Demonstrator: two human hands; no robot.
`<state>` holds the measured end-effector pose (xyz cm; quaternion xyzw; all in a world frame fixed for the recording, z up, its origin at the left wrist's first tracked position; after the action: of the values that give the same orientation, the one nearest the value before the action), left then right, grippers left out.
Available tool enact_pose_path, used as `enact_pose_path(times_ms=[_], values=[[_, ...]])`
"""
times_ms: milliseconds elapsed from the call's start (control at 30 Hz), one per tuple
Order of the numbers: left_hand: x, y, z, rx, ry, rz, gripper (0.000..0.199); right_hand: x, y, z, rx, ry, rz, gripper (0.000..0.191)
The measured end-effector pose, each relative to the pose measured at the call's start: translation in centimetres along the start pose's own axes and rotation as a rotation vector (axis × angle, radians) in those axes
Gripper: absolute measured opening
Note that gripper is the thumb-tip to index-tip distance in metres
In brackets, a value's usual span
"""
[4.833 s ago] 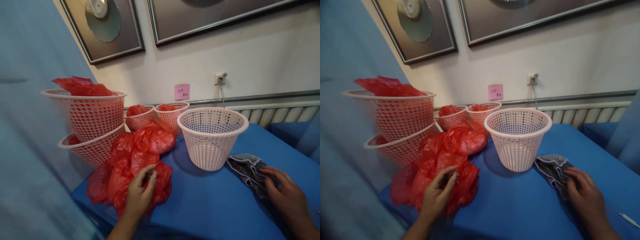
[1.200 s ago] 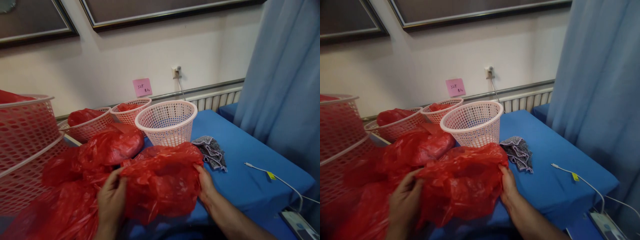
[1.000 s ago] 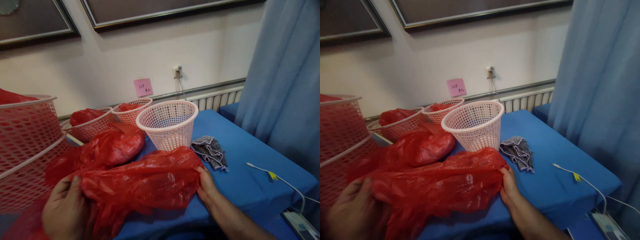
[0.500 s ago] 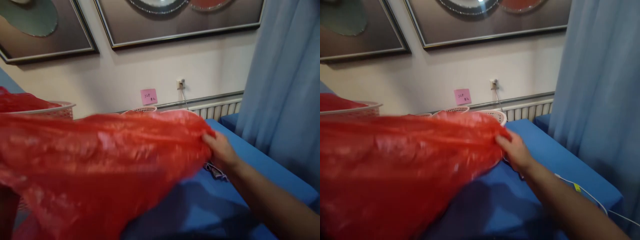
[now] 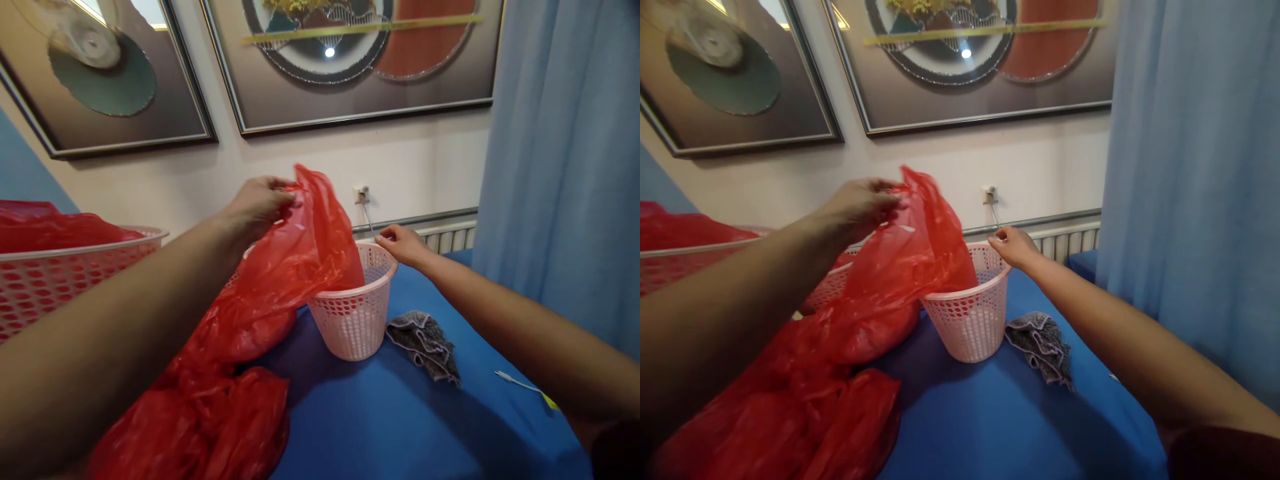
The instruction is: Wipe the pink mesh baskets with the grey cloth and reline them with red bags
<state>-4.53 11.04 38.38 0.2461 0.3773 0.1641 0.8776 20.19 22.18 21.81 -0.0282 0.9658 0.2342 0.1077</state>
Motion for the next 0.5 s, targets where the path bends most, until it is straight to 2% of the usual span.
enact_pose_path(times_ms=[133,200,267,300,367,433,500], values=[[6.1,-0.5,0.6,-0.081,-0.101,-0.163,0.031,1.2,-0.9,-3.5,-0.153,0.176,-0.012,0.060],[8.1,-0.5,1.4,-0.074,-0.159,-0.216,0.031,1.5,-0.6,-4.8,-0.229,0.209,0.061,0.079],[9.2,-0.2,2.0,-0.061,-0.154,-0.201,0.032,1.2,0.2,-5.0,-0.223,0.132,0.171,0.085],[9.4,0.1,2.1,-0.057,-0.134,-0.180,0.032,1.0,0.8,-4.6,-0.184,0.072,0.200,0.081],[9.3,0.6,1.8,-0.055,-0.084,-0.141,0.036,0.6,2.1,-3.5,-0.089,-0.026,0.199,0.060],[8.5,1.0,0.9,-0.051,-0.028,-0.091,0.044,0.0,3.0,-2.0,-0.030,-0.067,0.163,0.036],[7.0,0.9,-0.6,-0.051,0.055,-0.020,0.055,-0.9,3.3,-0.4,-0.002,-0.056,0.142,0.021]])
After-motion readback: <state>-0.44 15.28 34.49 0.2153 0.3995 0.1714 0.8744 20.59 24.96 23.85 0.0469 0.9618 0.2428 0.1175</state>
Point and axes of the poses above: each hand's wrist, its own y-axis towards the middle knuckle, its own x-axis out of the palm, z = x × y, the point moved 4 cm from there along y, towards the middle knuckle, and after that the axes turned 8 degrees about y, right-handed, at the moved point
